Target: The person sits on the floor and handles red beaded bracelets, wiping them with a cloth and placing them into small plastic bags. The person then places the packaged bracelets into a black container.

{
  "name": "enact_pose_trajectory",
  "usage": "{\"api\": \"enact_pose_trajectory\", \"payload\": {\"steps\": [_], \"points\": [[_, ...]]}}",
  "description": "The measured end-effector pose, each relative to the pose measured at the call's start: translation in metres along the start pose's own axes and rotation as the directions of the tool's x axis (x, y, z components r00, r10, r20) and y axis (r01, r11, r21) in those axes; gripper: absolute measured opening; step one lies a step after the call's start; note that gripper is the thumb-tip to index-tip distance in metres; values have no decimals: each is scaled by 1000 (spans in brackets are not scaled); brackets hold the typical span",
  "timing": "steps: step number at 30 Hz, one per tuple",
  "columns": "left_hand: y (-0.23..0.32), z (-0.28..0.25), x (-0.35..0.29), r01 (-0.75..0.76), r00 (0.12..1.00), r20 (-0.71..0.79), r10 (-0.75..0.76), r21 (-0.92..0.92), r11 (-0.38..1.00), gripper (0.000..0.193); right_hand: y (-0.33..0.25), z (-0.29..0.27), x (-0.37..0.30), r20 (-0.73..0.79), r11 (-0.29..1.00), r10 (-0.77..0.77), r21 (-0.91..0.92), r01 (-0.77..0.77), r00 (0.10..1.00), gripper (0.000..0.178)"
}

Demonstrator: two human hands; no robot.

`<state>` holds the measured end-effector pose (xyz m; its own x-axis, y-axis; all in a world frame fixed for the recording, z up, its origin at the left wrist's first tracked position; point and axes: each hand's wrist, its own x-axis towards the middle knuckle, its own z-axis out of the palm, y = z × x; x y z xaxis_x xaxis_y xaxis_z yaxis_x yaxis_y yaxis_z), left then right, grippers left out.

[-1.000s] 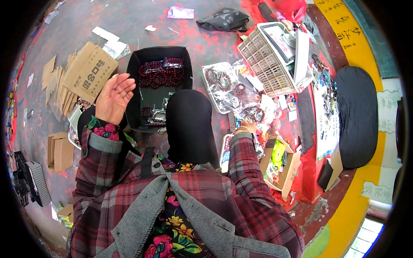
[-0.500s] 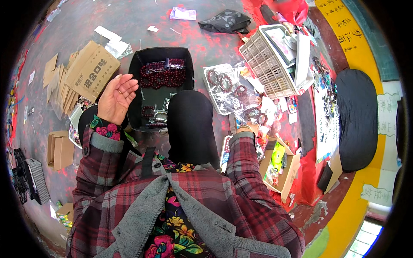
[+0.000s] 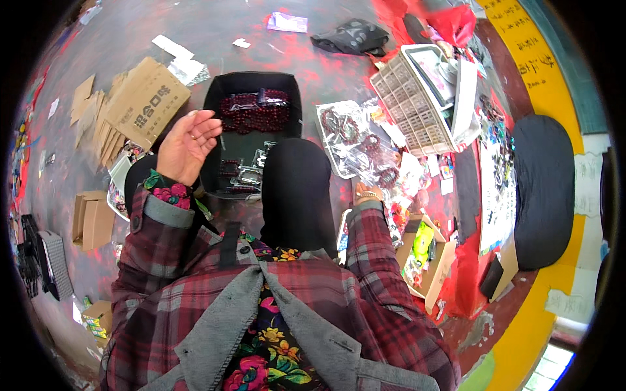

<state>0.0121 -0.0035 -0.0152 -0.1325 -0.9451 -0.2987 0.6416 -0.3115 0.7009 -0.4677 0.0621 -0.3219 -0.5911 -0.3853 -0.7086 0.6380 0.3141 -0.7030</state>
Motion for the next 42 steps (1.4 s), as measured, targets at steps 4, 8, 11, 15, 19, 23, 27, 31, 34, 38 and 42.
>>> {"api": "enact_pose_trajectory", "payload": {"steps": [4, 8, 11, 15, 19, 23, 27, 31, 34, 38, 42], "points": [[2, 5, -2, 28, 999, 17, -28, -17, 999, 29, -21, 9, -19, -8, 956, 245, 168, -240, 970, 40], [3, 5, -3, 13, 1000, 2, -13, -32, 999, 28, -28, 18, -48, 72, 962, 264, 52, -267, 962, 42], [3, 1, -1, -37, 999, -1, 37, -51, 998, 24, -40, 49, -78, 306, 926, 373, -181, -331, 876, 29], [0, -6, 2, -102, 993, -64, 96, -92, 991, 20, -81, 118, -161, 673, 970, 148, -242, 27, 724, 24], [-1, -14, 3, -161, 983, -106, 151, -92, 983, 22, -130, 174, -273, 850, 734, -55, -322, 598, 524, 21], [3, -3, 0, -185, 965, -202, 164, -87, 979, 23, -126, 202, -350, 970, 557, 25, -214, 803, 241, 18], [18, -12, -15, -295, 947, -154, 283, -58, 954, 27, -78, 213, -378, 970, 367, 234, -143, 919, 57, 19], [54, -31, -37, -448, 889, -158, 430, -101, 888, 29, -59, 196, -358, 956, -149, 294, 52, 987, -6, 19], [91, -63, -68, -543, 831, -217, 512, -114, 832, 25, -73, 190, -340, 971, -128, 228, -47, 991, 76, 19], [117, -107, -93, -707, 699, -324, 637, -186, 682, 23, -87, 199, -330, 962, -183, 243, -80, 980, 124, 19], [123, -85, -91, -672, 738, -255, 625, -188, 717, 25, -81, 229, -330, 940, -205, 307, -86, 975, 148, 27]]}}
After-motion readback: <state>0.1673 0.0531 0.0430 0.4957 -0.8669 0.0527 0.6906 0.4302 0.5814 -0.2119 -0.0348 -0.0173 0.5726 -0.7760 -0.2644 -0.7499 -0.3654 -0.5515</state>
